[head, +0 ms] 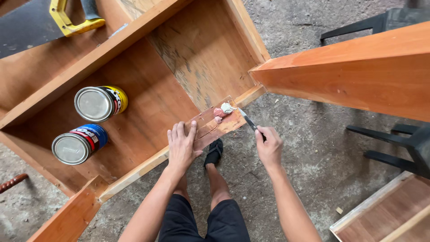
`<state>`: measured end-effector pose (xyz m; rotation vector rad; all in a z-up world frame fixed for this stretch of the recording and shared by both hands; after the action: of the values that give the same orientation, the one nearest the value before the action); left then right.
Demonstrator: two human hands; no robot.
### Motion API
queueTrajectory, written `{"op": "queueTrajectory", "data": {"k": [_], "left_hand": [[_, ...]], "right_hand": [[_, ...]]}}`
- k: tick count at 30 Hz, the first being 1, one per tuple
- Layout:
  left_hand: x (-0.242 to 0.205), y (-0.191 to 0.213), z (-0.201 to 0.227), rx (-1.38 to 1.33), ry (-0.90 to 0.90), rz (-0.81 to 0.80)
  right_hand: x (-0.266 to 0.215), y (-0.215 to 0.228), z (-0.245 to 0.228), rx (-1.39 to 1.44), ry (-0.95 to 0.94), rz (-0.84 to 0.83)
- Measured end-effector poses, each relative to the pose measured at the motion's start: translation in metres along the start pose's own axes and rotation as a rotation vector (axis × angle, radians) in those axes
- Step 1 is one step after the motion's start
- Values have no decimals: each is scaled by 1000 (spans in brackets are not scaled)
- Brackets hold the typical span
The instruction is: The person applies wood filler to a small wooden piece using a small knife and a brush, then mixes and prepares further filler in a can.
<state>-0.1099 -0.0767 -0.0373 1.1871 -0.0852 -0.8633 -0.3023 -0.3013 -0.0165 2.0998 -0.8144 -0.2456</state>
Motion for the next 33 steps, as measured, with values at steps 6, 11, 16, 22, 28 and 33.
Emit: {"op": "queueTrajectory", "data": {"k": [6,11,16,22,28,33], "left_hand": [[-2,-4,4,48,70,-29],[1,1,9,88,107,-62],[2,2,8,88,105,-63],[3,4,12,92,100,-47],[4,7,10,85,103,-86],[4,7,9,54,124,-122]], "right_hand": [[-8,-31,4,75,5,39],[2,-24,12,62,7,-54],[4,-39,4,113,-93,-48],[31,-28,12,107,28,-90],[28,-17,15,116,97,-211],[15,-37,8,116,28,-104]]}}
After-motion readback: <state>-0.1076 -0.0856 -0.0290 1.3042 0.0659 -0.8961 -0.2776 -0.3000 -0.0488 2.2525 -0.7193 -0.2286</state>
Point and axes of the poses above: each hand's wrist, its own x-axis towards the middle knuckle, its own y-axis out of the back of the hand, z = x × y, the point moved 1 cm from there along x, towards the middle knuckle, and after that the axes turned 11 degrees about y, right-handed, at the moved point
